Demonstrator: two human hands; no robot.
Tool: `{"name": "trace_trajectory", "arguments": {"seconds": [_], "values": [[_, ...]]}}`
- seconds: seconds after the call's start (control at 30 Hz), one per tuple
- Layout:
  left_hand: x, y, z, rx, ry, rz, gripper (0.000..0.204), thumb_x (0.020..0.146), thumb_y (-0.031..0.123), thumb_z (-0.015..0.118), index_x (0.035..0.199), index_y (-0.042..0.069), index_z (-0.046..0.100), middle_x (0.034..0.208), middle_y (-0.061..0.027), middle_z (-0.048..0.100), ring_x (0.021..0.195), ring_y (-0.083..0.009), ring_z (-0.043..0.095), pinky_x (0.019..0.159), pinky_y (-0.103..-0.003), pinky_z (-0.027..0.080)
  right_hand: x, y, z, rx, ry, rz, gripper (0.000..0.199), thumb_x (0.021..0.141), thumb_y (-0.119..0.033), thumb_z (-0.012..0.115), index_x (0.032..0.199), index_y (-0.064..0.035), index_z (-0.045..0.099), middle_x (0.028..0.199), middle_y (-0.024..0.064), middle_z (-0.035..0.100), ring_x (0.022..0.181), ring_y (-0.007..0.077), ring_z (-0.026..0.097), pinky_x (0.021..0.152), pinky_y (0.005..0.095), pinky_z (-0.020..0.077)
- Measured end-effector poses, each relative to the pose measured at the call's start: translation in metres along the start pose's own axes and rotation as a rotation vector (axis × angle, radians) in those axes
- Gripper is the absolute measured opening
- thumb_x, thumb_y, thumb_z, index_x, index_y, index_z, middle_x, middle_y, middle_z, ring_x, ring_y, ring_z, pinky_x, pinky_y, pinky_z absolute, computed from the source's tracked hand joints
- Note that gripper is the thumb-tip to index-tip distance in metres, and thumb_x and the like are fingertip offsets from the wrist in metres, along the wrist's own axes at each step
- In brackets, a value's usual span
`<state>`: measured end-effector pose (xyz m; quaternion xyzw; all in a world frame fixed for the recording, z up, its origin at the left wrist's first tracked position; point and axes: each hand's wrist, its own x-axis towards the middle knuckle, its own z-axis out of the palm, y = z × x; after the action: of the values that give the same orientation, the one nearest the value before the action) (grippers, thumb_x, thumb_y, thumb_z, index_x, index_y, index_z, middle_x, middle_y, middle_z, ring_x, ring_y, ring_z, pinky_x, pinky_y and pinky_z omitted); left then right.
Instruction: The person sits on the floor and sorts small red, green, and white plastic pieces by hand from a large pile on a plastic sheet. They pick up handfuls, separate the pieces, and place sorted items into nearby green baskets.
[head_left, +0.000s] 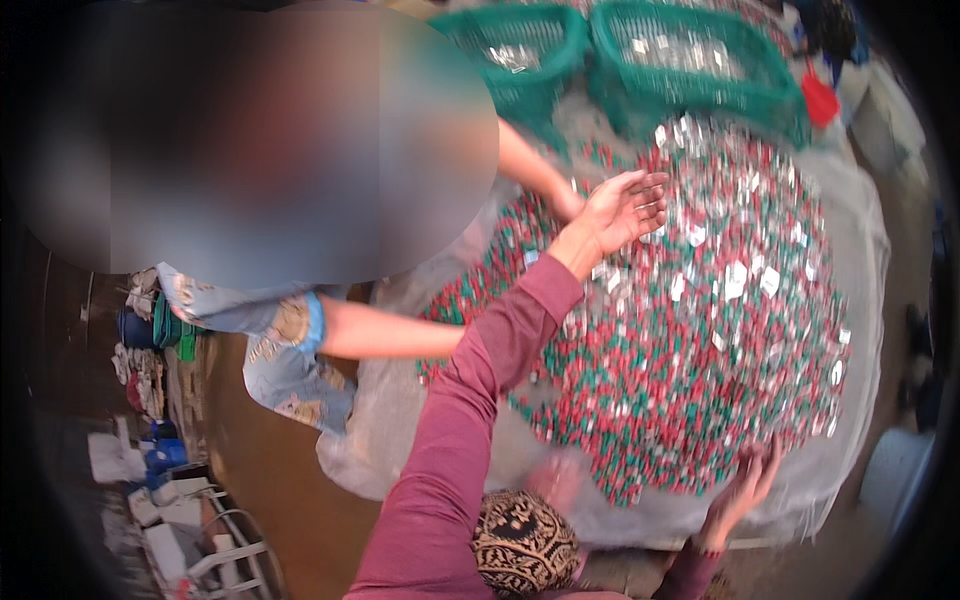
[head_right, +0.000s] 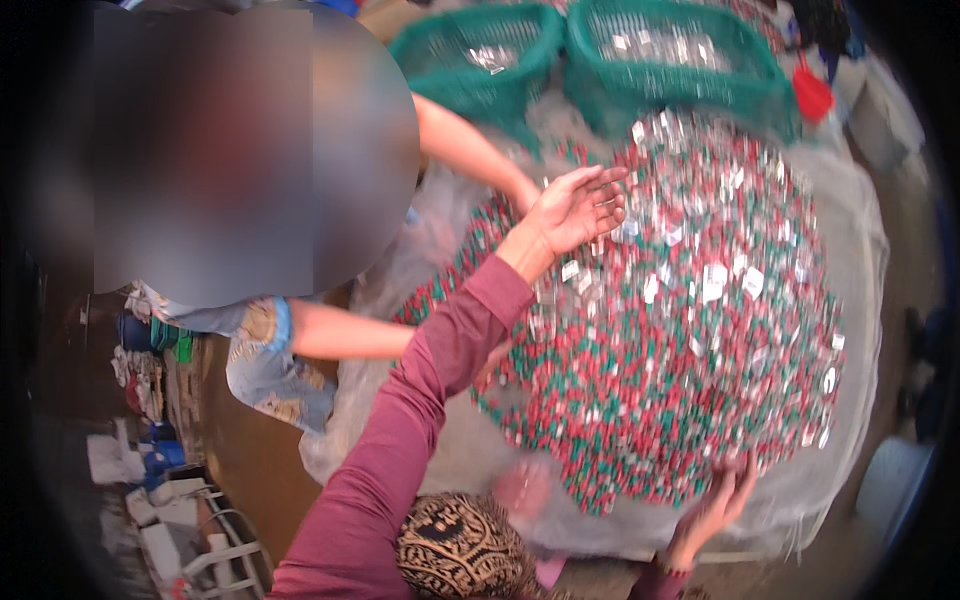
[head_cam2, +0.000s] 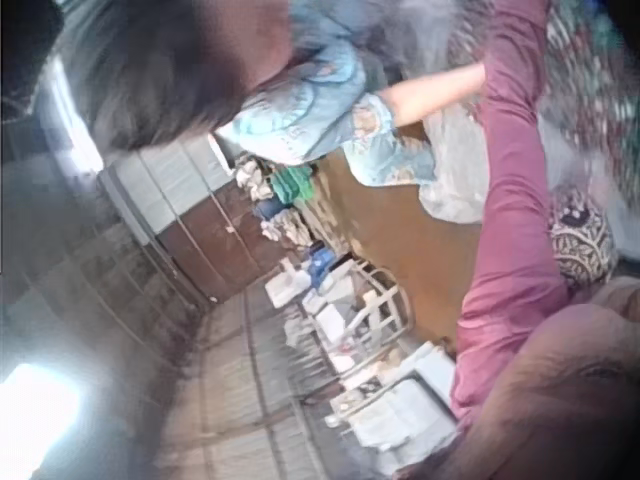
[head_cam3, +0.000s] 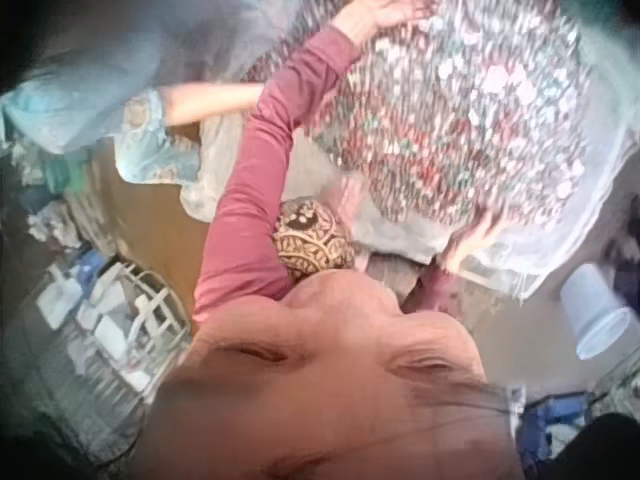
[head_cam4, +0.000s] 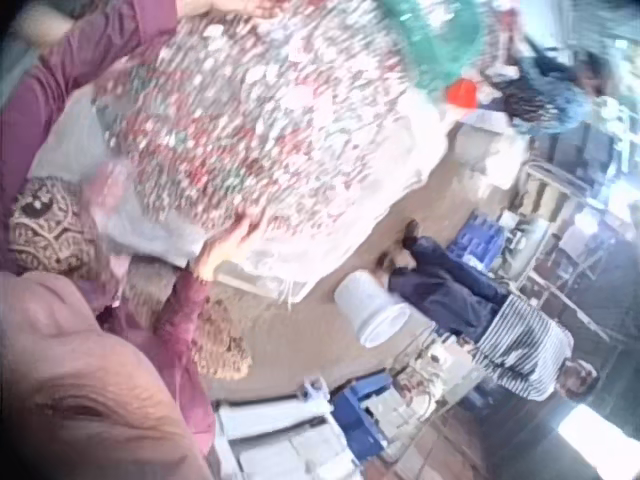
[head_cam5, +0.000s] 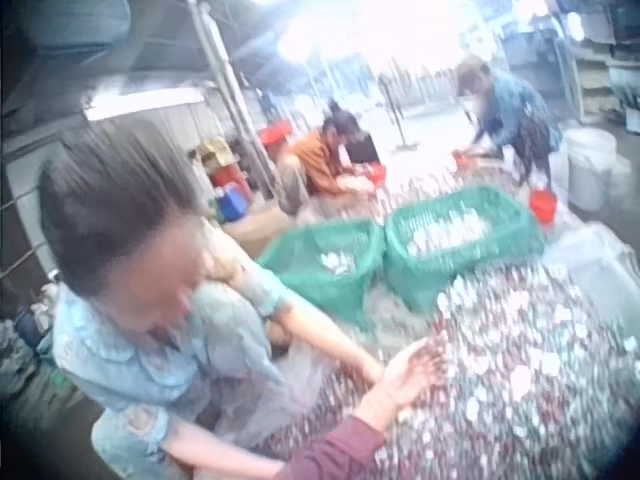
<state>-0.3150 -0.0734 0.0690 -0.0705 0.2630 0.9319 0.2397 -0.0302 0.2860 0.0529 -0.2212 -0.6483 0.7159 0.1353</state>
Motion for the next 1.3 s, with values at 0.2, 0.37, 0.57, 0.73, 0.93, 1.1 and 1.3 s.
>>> {"name": "trace_trajectory", "arguments": {"seconds": [0.2,0.37,0.57,0.73,0.93,1.1,1.3], "values": [[-0.075,-0.005,0.049,0.298,0.054,0.022,0.040,0.093,0.026,0.051,0.125,0.003,0.045,0.126,-0.0176,0.046,0.101,-0.0309,0.055,0.090,-0.044,0.047,-0.002,-0.046,0.039,-0.008,-0.117,-0.133,0.049,0.093,-0.004,0.047,0.140,-0.0050,0.032,0.105,0.0061,0.054,0.087,0.0123,0.055,0.071,0.0264,0.0483],[-0.114,-0.003,0.102,0.597,-0.090,0.004,0.043,0.094,0.029,0.050,0.126,0.003,0.037,0.133,-0.0239,0.042,0.118,-0.0357,0.048,0.096,-0.045,0.046,0.008,-0.092,0.014,0.073,-0.029,-0.386,0.054,0.091,0.000,0.047,0.141,-0.0050,0.028,0.105,0.0089,0.054,0.085,0.0118,0.055,0.063,0.0241,0.0498],[-0.104,-0.143,0.105,1.791,-0.287,0.043,0.016,0.079,0.015,0.064,0.092,0.005,0.067,0.079,-0.0064,0.067,0.075,-0.0132,0.064,0.068,-0.029,0.050,-0.005,-0.135,-0.059,0.084,0.091,-0.468,0.034,0.093,-0.005,0.049,0.126,0.0034,0.049,0.096,0.0085,0.061,0.080,0.0101,0.055,0.062,0.0222,0.0468],[-0.073,-0.252,0.040,2.270,-0.279,0.333,0.023,0.077,0.001,0.056,0.100,0.000,0.057,0.091,-0.0185,0.060,0.089,-0.0335,0.060,0.075,-0.042,0.049,-0.018,-0.137,-0.067,0.128,0.179,-0.420,0.031,0.092,-0.004,0.050,0.123,0.0033,0.052,0.091,0.0063,0.060,0.074,0.0088,0.055,0.061,0.0218,0.0468],[-0.085,-0.285,0.000,2.396,-0.357,0.431,0.025,0.075,0.002,0.057,0.100,0.000,0.054,0.098,-0.0139,0.056,0.098,-0.0298,0.055,0.081,-0.039,0.048,-0.005,-0.080,-0.077,-0.128,0.063,-0.291,0.027,0.092,-0.005,0.051,0.119,-0.0023,0.058,0.086,0.0021,0.059,0.073,0.0068,0.054,0.062,0.0205,0.0456],[-0.148,-0.264,-0.015,2.420,-0.379,0.413,0.019,0.075,0.006,0.057,0.094,0.006,0.059,0.091,-0.0092,0.058,0.091,-0.0278,0.057,0.074,-0.037,0.049,0.023,0.024,-0.054,-0.673,-0.454,-0.186,0.033,0.083,-0.007,0.057,0.116,-0.0024,0.059,0.086,0.0120,0.064,0.074,0.0190,0.061,0.070,0.0324,0.0488],[-0.197,-0.202,-0.033,1.717,0.259,0.194,0.014,0.084,0.015,0.063,0.094,0.005,0.064,0.082,-0.0055,0.065,0.069,-0.0153,0.062,0.060,-0.030,0.048,0.064,0.097,0.038,-0.829,-0.446,-0.371,0.033,0.081,-0.010,0.063,0.111,0.0002,0.058,0.105,0.0197,0.058,0.098,0.0336,0.055,0.083,0.0401,0.0449]]}}
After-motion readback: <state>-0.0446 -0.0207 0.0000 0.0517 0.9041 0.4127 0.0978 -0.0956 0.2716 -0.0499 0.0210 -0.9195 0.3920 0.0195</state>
